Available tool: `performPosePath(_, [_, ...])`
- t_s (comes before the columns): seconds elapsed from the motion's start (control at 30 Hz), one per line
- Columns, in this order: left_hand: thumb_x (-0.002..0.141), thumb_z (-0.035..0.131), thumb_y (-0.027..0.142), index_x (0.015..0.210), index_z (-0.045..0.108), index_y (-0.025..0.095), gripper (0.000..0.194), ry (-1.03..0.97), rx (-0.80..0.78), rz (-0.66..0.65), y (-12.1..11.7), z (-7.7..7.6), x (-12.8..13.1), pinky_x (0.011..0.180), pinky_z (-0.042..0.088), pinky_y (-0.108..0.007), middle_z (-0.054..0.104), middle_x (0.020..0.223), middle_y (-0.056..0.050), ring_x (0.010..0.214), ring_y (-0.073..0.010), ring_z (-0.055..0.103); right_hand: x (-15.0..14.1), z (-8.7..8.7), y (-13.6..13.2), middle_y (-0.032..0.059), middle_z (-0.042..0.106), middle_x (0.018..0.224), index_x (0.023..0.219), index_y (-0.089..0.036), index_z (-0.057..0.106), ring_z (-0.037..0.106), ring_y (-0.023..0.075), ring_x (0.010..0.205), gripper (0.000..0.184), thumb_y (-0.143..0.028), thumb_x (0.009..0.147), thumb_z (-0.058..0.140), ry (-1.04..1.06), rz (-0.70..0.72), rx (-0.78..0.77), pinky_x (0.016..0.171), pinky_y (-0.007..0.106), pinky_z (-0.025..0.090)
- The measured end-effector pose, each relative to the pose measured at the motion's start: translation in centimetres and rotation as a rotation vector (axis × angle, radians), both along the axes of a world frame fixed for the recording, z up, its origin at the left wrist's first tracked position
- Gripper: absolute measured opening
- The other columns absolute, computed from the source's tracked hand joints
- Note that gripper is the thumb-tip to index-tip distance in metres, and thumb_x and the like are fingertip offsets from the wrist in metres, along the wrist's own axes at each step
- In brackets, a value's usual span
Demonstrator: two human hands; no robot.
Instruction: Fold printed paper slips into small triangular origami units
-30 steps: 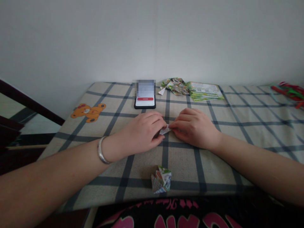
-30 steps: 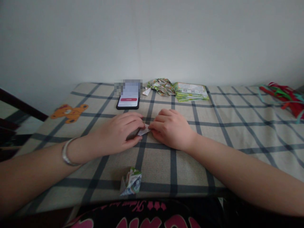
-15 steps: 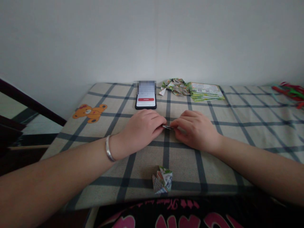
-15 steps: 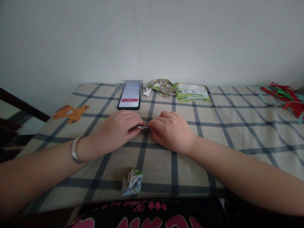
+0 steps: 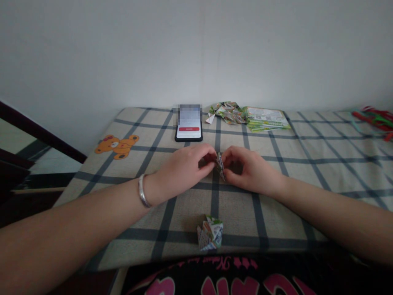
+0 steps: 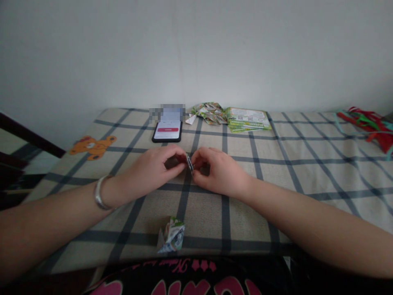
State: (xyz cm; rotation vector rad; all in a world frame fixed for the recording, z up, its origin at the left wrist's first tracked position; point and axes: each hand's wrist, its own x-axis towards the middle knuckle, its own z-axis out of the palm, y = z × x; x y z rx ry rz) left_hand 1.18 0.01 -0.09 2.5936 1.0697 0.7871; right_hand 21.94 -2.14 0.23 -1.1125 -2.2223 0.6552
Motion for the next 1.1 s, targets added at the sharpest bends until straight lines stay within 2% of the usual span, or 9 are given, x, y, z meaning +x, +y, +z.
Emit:
performPosePath(0.17, [0.087, 0.060, 0.022, 0.099, 0.059, 0.020, 0.012, -0.013, -0.037, -0.035, -0.3, 0.1, 0.4, 0.074, 0.047, -0.030, 0.067, 0.093, -0.001, 0.085, -0.0158, 0.062, -0.1, -0.1, 0.1, -0.0004, 0.059, 0.078, 0.085, -0.020, 0.053, 0.055, 0.0127, 0.070, 0.014, -0.019, 0.074, 0.062, -0.057, -0.034, 0.057, 0.062, 0.026, 0.044])
performPosePath(0.33, [0.087, 0.061, 0.027, 0.101, 0.058, 0.019, 0.016, -0.022, -0.052, -0.044, -0.3, 0.2, 0.4, 0.077, 0.046, -0.032, 0.066, 0.093, -0.002, 0.086, -0.0166, 0.060, -0.1, -0.3, 0.2, 0.0004, 0.057, 0.079, 0.085, -0.020, 0.051, 0.051, 0.0143, 0.073, 0.014, -0.020, 0.076, 0.061, -0.097, -0.043, 0.121, 0.063, 0.027, 0.041])
performPosePath(0.53, [0.086, 0.064, 0.029, 0.097, 0.059, 0.021, 0.015, -0.012, 0.008, -0.040, -0.2, 0.4, 0.6, 0.094, 0.040, -0.041, 0.066, 0.092, 0.001, 0.090, -0.0180, 0.058, -0.2, -0.1, 0.2, 0.0014, 0.057, 0.080, 0.085, -0.021, 0.048, 0.050, 0.0157, 0.074, 0.014, -0.018, 0.076, 0.059, -0.119, -0.031, 0.138, 0.064, 0.028, 0.040])
performPosePath(0.73, [0.085, 0.063, 0.027, 0.096, 0.059, 0.020, 0.013, -0.009, 0.002, -0.029, -0.2, 0.4, 0.7, 0.092, 0.041, -0.041, 0.066, 0.089, 0.000, 0.088, -0.0184, 0.058, -0.3, 0.0, 0.2, 0.0023, 0.058, 0.079, 0.083, -0.021, 0.048, 0.051, 0.0178, 0.078, 0.013, -0.018, 0.075, 0.057, -0.146, -0.044, 0.177, 0.067, 0.030, 0.041])
performPosePath(0.97, [0.085, 0.062, 0.028, 0.097, 0.060, 0.020, 0.015, -0.002, 0.010, -0.083, 0.4, -0.1, 0.2, 0.089, 0.042, -0.039, 0.065, 0.092, -0.002, 0.091, -0.0185, 0.058, 0.0, -0.1, 0.4, 0.0033, 0.062, 0.085, 0.086, -0.021, 0.051, 0.054, 0.0196, 0.085, 0.015, -0.016, 0.074, 0.056, -0.106, -0.040, 0.123, 0.077, 0.033, 0.044])
performPosePath(1.1, [0.084, 0.063, 0.027, 0.096, 0.061, 0.019, 0.015, -0.006, -0.009, -0.100, 0.8, -0.1, -0.1, 0.088, 0.043, -0.038, 0.065, 0.093, -0.002, 0.093, -0.0188, 0.057, 0.2, -0.2, 0.5, 0.0031, 0.063, 0.087, 0.088, -0.021, 0.053, 0.055, 0.0197, 0.086, 0.015, -0.015, 0.074, 0.057, -0.101, -0.032, 0.109, 0.077, 0.033, 0.045])
